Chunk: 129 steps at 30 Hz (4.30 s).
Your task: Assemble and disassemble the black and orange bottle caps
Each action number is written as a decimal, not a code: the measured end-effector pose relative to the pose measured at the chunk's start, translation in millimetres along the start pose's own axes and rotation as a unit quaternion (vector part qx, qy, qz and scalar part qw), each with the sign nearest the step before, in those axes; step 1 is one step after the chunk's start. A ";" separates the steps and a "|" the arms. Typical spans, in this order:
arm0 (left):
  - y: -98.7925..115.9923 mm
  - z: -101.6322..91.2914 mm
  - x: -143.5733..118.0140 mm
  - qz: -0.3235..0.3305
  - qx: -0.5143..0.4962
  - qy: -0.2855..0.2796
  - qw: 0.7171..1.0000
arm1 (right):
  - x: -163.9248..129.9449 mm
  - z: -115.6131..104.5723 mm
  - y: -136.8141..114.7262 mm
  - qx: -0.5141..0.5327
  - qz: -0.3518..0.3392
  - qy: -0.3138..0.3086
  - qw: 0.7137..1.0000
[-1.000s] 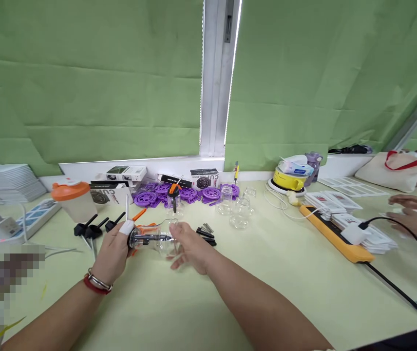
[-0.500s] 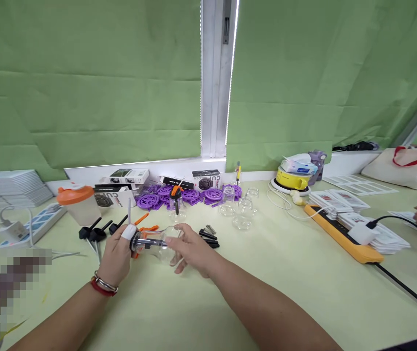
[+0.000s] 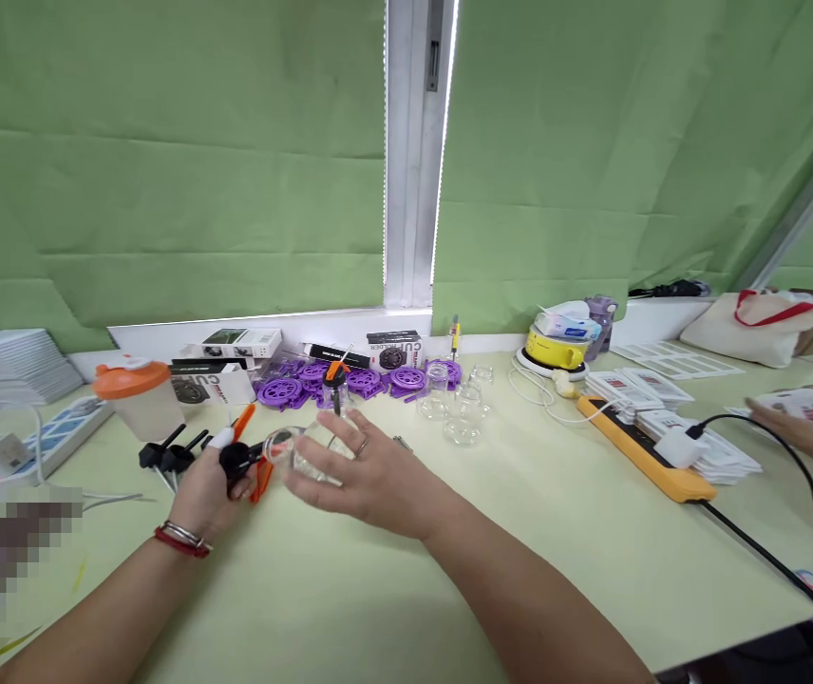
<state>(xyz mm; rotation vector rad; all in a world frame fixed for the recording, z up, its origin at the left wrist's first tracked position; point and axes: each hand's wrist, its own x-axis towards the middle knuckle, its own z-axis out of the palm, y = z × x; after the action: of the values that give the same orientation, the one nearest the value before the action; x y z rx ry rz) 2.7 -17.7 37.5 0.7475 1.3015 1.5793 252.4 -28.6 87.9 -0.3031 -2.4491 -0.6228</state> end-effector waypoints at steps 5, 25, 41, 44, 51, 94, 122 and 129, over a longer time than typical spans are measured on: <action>4.3 2.5 -3.7 0.030 0.004 0.039 0.999 | -39.1 -16.9 18.7 0.089 0.271 0.108 0.952; -9.1 4.2 -11.1 0.145 0.218 -0.063 0.963 | -183.8 26.0 28.5 0.141 0.761 0.074 0.629; -8.1 5.2 -16.4 0.166 0.203 -0.085 0.961 | -163.8 10.4 21.0 0.067 0.721 0.060 0.687; -7.0 6.3 -18.9 0.172 0.205 -0.095 0.959 | -140.3 2.8 7.5 0.002 0.609 0.090 0.788; 3.2 19.9 -39.7 0.103 0.177 -0.159 0.966 | -60.6 30.4 -31.2 0.134 0.228 -0.045 0.963; -48.1 19.4 -34.7 0.022 0.371 -0.147 0.917 | -24.0 101.0 -42.5 0.359 0.593 -0.075 0.716; -55.7 14.6 -37.3 0.062 0.385 -0.113 0.914 | -23.4 102.4 -38.1 0.345 0.576 -0.085 0.736; -53.1 15.7 -38.8 0.054 0.402 -0.115 0.907 | -23.4 101.5 -37.6 0.351 0.576 -0.085 0.734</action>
<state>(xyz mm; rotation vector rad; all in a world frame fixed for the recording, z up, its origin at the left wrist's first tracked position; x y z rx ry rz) 46.0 -46.4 -5.7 1.4810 1.7534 0.9443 208.6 -12.3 -12.6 -1.3992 -1.8900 0.8704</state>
